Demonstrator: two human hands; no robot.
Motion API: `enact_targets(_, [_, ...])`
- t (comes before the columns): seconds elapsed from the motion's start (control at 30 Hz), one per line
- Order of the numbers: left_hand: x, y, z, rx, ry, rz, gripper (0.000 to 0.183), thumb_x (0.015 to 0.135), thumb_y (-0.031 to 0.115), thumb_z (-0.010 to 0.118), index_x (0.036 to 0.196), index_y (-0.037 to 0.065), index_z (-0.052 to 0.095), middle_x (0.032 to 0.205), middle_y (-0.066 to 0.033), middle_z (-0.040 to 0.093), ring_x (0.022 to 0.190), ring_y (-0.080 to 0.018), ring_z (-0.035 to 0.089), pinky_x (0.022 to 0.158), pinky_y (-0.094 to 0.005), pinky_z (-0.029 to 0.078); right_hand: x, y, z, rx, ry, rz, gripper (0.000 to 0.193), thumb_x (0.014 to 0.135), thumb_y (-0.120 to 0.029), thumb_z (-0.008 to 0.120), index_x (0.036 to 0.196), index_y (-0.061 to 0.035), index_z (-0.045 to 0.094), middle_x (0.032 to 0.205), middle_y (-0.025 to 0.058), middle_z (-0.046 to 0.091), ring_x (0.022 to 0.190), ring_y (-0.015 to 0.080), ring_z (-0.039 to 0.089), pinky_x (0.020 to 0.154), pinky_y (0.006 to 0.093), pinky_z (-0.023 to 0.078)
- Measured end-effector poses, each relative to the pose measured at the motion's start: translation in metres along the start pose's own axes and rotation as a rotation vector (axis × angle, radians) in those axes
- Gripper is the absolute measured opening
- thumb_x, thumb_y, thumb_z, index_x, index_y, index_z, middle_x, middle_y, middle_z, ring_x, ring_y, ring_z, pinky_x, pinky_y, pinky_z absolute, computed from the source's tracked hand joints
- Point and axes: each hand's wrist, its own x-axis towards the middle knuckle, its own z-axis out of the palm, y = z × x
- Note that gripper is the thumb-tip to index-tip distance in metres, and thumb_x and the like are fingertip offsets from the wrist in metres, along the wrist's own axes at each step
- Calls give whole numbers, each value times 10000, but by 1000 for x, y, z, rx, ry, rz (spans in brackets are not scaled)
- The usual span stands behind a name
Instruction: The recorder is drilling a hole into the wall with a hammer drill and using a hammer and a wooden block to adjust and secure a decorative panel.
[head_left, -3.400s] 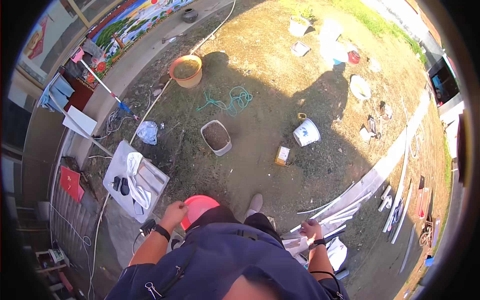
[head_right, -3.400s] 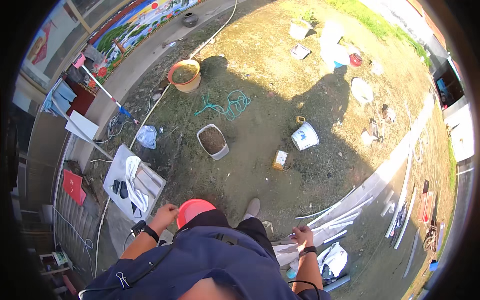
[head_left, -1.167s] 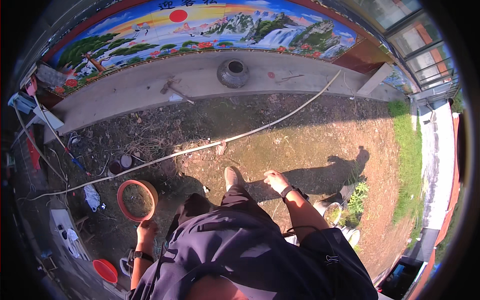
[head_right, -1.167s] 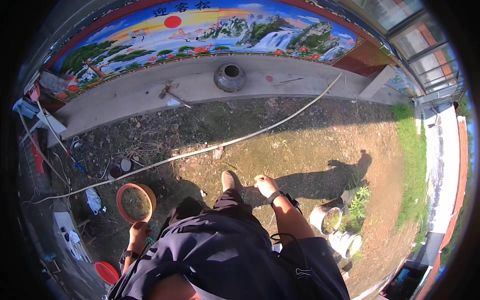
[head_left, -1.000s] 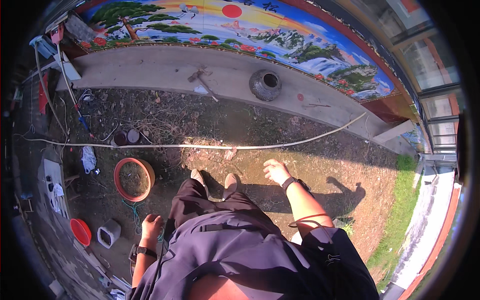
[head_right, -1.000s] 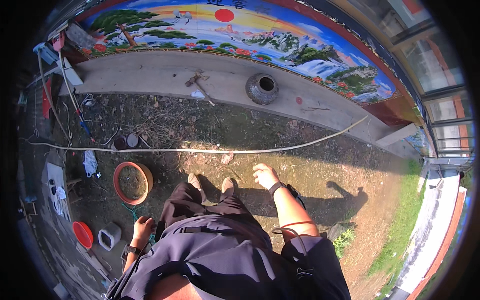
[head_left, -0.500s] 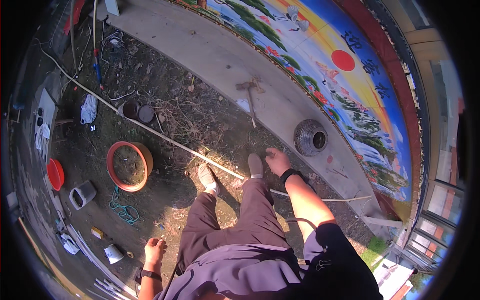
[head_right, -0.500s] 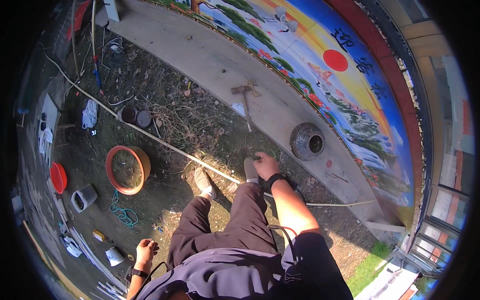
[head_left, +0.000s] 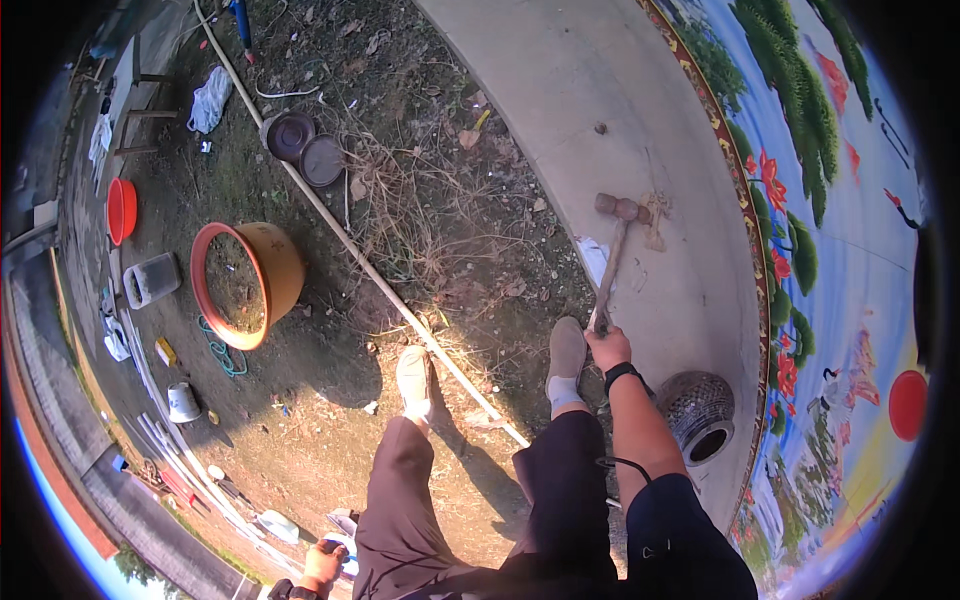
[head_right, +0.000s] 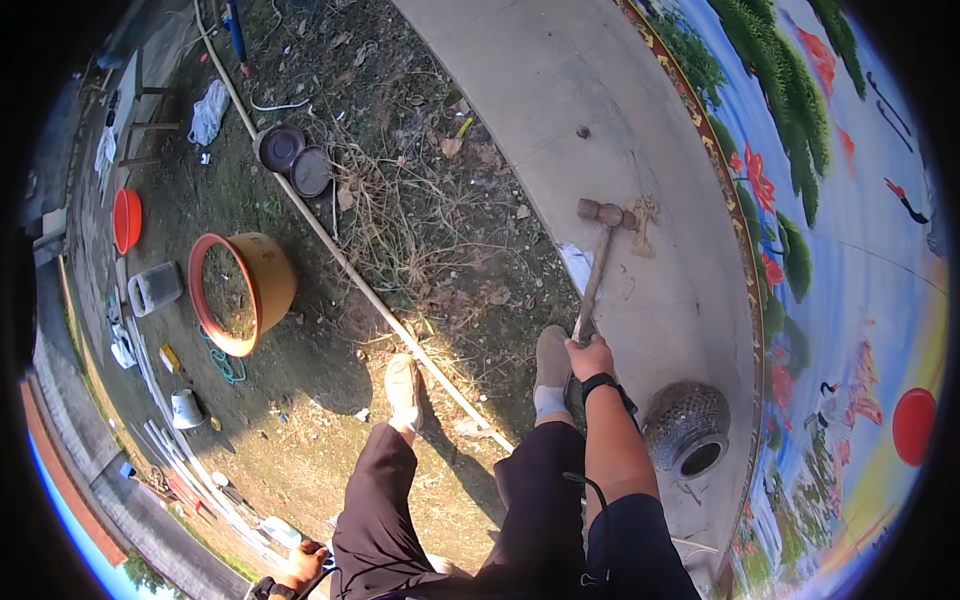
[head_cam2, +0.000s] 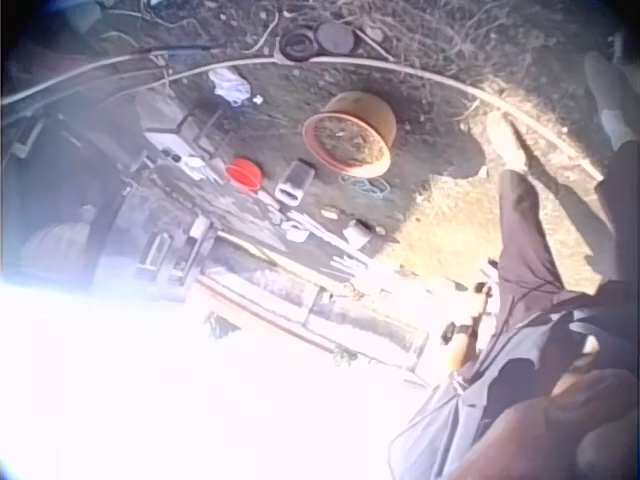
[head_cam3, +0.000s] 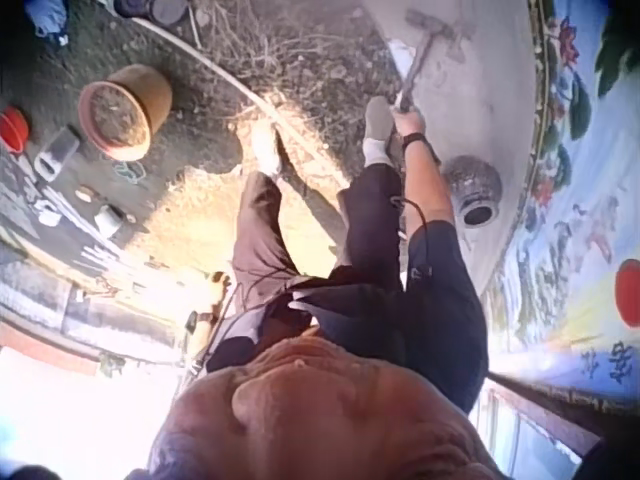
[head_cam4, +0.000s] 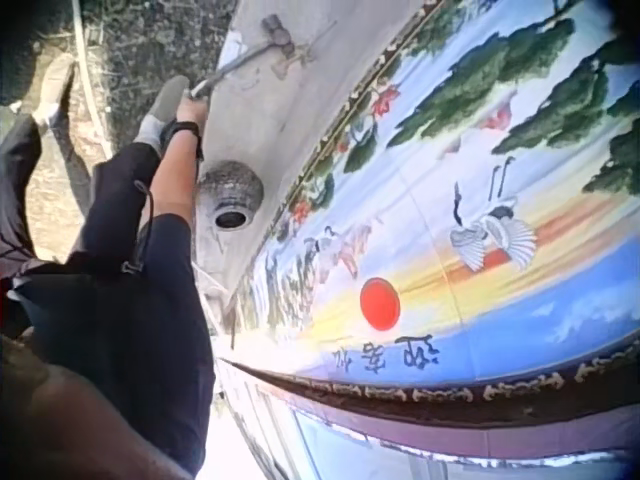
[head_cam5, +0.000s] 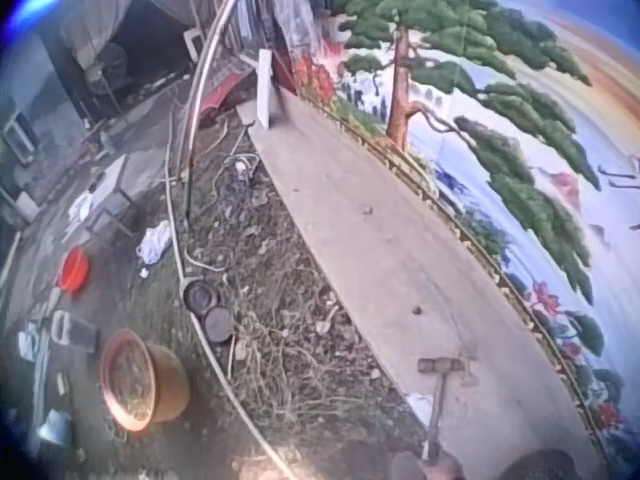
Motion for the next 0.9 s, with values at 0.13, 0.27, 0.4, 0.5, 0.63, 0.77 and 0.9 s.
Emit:
enact_targets(0.13, [5, 4, 25, -36, 50, -61, 158, 929, 81, 625, 1013, -53, 624, 880, -99, 715, 768, -159, 680, 692, -298, 548, 68, 46, 38, 202, -43, 71, 491, 819, -283, 767, 1160, 23, 591, 891, 126, 675, 662, 202, 634, 573, 341, 503])
enact_targets(0.27, [5, -2, 27, 193, 39, -84, 201, 953, 154, 605, 1000, -32, 665, 873, -105, 737, 815, -164, 699, 738, -313, 543, 67, 5, 36, 506, -224, 203, 296, 866, -245, 716, 986, -21, 564, 717, 60, 598, 503, 150, 526, 426, 339, 401])
enact_targets(0.4, [-14, 39, 38, 87, 68, -125, 187, 950, 139, 608, 996, -35, 659, 867, -105, 732, 797, -161, 701, 713, -304, 544, 47, -15, 4, 514, -289, 118, 288, 861, -229, 720, 971, 4, 592, 743, 78, 630, 563, 166, 571, 488, 345, 452])
enact_targets(0.5, [-3, 12, 32, -98, 23, -63, 162, 937, 105, 615, 983, -50, 629, 833, -98, 709, 749, -162, 684, 689, -288, 544, 18, -25, -31, 548, -218, -86, 289, 872, -258, 711, 922, 3, 596, 728, 65, 627, 574, 151, 561, 522, 310, 444])
enact_targets(0.63, [-27, 35, 29, -168, 2, 3, 159, 946, 131, 616, 974, -25, 599, 848, -89, 699, 762, -155, 669, 645, -292, 532, -17, -82, -136, 700, -366, 4, 255, 873, -309, 684, 843, -72, 596, 637, -1, 528, 505, 96, 442, 468, 289, 333])
enact_targets(0.77, [-61, 47, 35, -288, 10, 115, 121, 952, 125, 613, 1027, 30, 619, 866, -62, 688, 749, -148, 666, 606, -284, 512, -38, -117, -239, 523, -556, 89, 259, 825, -308, 704, 797, -75, 593, 621, -7, 500, 445, 104, 379, 421, 303, 270])
enact_targets(0.9, [-98, 51, 40, -394, 13, 111, 133, 951, 118, 609, 1026, 9, 621, 869, -61, 692, 738, -121, 653, 617, -263, 505, -123, -134, -261, -6, -568, -250, 359, 748, -334, 699, 746, 25, 691, 664, 116, 659, 589, 204, 625, 591, 357, 482])
